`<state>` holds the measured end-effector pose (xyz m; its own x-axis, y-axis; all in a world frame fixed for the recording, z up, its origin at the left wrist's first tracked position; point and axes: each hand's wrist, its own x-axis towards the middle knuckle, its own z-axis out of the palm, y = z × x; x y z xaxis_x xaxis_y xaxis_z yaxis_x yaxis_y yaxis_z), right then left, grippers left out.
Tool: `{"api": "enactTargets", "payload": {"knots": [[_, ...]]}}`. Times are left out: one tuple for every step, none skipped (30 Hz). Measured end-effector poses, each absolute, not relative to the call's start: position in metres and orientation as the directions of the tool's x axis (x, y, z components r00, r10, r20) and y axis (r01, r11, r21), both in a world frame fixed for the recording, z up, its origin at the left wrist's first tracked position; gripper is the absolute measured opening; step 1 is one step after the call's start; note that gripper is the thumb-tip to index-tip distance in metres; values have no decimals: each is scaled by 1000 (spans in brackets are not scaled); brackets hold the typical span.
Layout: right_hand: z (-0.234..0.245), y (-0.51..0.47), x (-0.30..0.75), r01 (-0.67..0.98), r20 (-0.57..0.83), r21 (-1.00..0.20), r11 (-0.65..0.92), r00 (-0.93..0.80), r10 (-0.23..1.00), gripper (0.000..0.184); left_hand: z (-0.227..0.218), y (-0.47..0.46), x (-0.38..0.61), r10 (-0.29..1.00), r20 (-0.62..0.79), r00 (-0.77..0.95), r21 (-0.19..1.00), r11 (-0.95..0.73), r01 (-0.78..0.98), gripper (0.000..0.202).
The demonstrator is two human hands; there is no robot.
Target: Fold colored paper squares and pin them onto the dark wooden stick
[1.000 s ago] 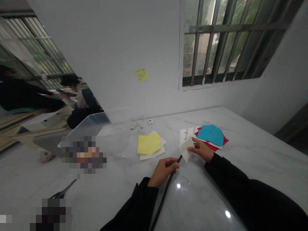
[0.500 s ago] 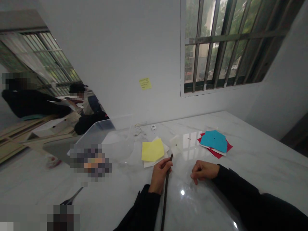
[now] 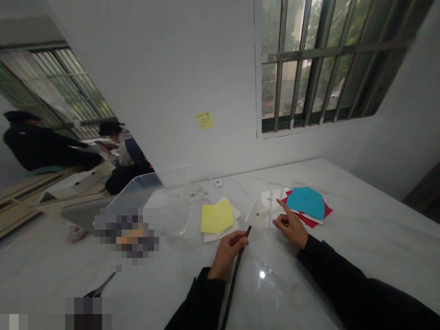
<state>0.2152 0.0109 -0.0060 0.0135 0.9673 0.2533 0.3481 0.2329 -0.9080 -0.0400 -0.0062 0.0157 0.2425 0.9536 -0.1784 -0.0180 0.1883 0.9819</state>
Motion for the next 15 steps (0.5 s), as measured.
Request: {"api": "enactTargets", "payload": {"knots": [[-4, 11, 217, 378, 280, -893, 244, 41, 959, 68, 18, -7, -39, 944, -179, 277, 983, 180, 25, 32], [-3, 12, 220, 409, 300, -878, 251, 59, 952, 67, 21, -8, -39, 935, -179, 305, 984, 169, 60, 31], [-1, 12, 222, 442, 317, -860, 254, 73, 946, 64, 22, -8, -39, 929, -179, 323, 983, 160, 84, 30], [0, 12, 225, 476, 325, -842, 254, 70, 943, 58, 23, -8, -38, 928, -178, 327, 983, 156, 95, 29], [1, 12, 227, 509, 310, -822, 255, 24, 950, 49, 23, -8, -38, 931, -178, 318, 983, 156, 93, 29], [2, 12, 230, 534, 265, -805, 260, -69, 962, 38, 23, -7, -38, 938, -178, 298, 984, 161, 82, 29], [2, 12, 231, 547, 190, -793, 270, -198, 961, 27, 22, -6, -38, 945, -181, 271, 983, 169, 68, 29], [3, 11, 233, 548, 105, -789, 280, -328, 939, 18, 21, -5, -38, 953, -184, 241, 983, 177, 52, 29], [3, 11, 233, 540, 35, -792, 285, -426, 904, 16, 19, -4, -38, 959, -186, 213, 983, 182, 38, 30], [3, 11, 233, 528, -5, -800, 284, -479, 878, 18, 18, -4, -38, 964, -185, 192, 983, 183, 27, 30], [3, 11, 232, 519, -9, -809, 278, -483, 876, 20, 17, -3, -38, 967, -182, 180, 983, 181, 20, 30], [3, 11, 231, 515, 8, -814, 269, -454, 891, 21, 17, -3, -39, 969, -176, 175, 984, 177, 15, 31], [2, 12, 231, 516, 27, -816, 261, -416, 909, 21, 16, -3, -39, 970, -170, 176, 985, 170, 11, 31], [1, 13, 230, 524, 45, -813, 254, -378, 925, 20, 16, -3, -39, 971, -163, 177, 986, 165, 7, 31], [-1, 14, 231, 534, 62, -809, 246, -340, 938, 19, 15, -4, -39, 972, -157, 177, 987, 159, 2, 31]]}}
